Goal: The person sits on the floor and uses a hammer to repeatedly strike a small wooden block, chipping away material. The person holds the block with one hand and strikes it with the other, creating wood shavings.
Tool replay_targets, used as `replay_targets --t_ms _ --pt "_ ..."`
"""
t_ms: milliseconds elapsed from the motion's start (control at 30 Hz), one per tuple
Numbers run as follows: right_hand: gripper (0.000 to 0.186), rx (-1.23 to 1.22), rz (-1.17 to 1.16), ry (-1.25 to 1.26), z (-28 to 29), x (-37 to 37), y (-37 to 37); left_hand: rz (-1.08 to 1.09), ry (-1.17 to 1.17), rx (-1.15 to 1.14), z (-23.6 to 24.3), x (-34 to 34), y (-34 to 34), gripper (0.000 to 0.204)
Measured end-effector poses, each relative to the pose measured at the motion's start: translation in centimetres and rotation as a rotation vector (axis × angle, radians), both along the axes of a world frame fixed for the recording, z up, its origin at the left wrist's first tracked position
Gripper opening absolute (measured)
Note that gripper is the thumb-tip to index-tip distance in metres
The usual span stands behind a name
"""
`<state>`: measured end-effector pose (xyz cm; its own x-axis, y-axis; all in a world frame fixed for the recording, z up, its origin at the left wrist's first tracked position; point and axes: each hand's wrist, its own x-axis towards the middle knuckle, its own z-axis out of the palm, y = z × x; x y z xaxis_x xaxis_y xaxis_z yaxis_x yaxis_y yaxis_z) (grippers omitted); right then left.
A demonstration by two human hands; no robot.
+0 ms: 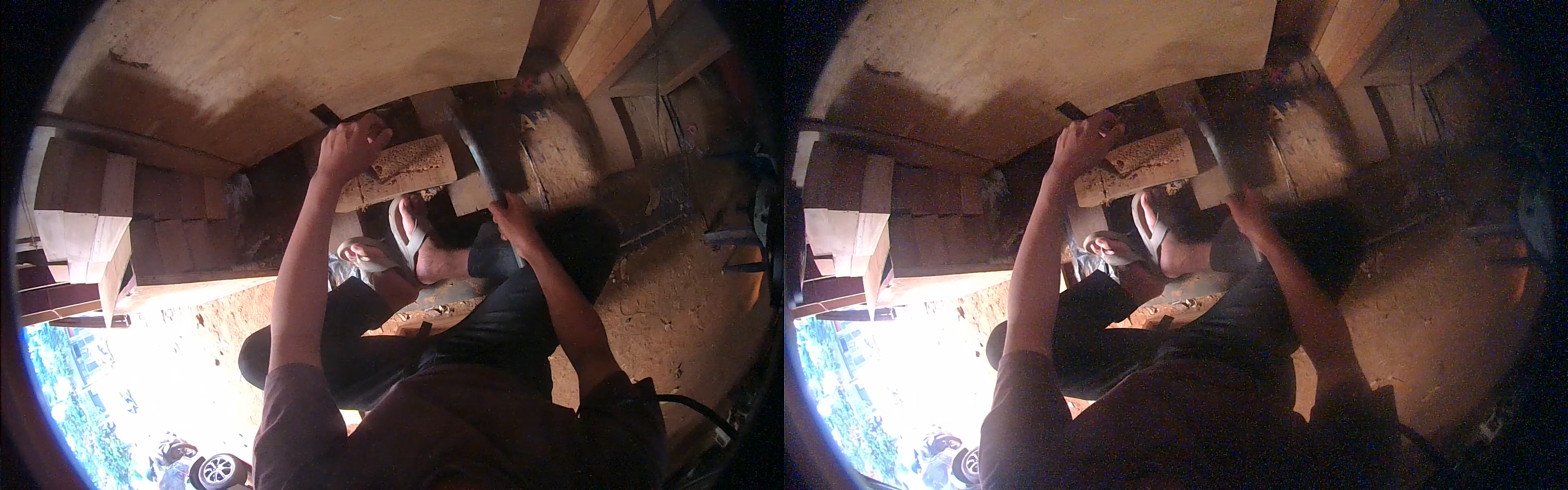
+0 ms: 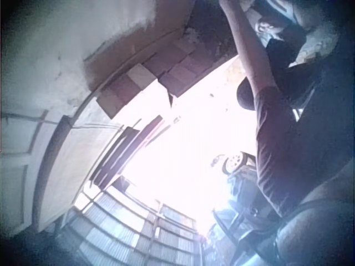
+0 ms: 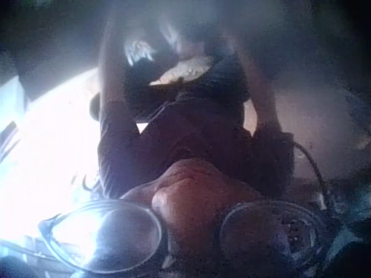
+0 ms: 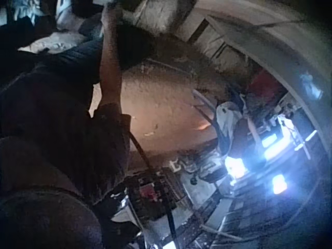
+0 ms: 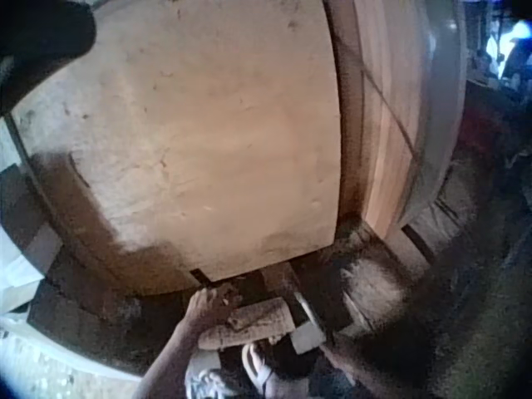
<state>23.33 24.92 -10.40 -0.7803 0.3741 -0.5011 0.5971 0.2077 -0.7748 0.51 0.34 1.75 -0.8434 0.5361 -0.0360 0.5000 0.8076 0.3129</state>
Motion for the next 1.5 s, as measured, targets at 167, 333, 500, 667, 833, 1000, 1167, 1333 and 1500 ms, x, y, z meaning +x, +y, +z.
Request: replay_targets --t_ms 167,333,500,667,833,1000,1167,1333,1500 --pt "0.04 0.28 0.109 -0.002 -1.4 -1.2 0.8 -0.058 -0.142 0.237 0.3 -1.4 0.0 0.032" --pt "0.047 0.488 0.224 0.019 -1.6 -0.8 0.3 0.108 -0.252 0.269 0.5 -3.2 0.0 0.032" --pt "0.056 0.46 0.273 -0.035 -1.2 -0.7 -0.1 -0.011 -0.15 0.061 -1.2 -3.3 0.7 0.031" --pt "0.051 0.476 0.297 0.008 -1.5 -0.7 -0.4 0.031 -0.098 0.119 -1.8 -2.7 0.2 0.032" --pt "0.04 0.541 0.284 0.126 -2.3 -0.4 -0.8 -0.005 -0.086 0.162 -1.6 -2.4 0.2 0.033" --pt "0.041 0.543 0.292 0.121 -2.5 -0.4 -0.7 0.027 -0.089 0.099 -1.0 -2.0 0.6 0.031" --pt "0.042 0.507 0.312 0.057 -2.1 -0.4 -0.7 0.069 -0.091 0.135 -0.8 -2.3 0.7 0.029" --pt "0.043 0.511 0.318 0.075 -2.0 -0.4 -0.9 0.058 -0.065 0.182 -0.9 -2.7 0.6 0.03" --pt "0.048 0.482 0.349 0.018 -1.7 -0.5 -0.9 0.049 -0.009 0.192 -1.0 -2.2 0.4 0.022"
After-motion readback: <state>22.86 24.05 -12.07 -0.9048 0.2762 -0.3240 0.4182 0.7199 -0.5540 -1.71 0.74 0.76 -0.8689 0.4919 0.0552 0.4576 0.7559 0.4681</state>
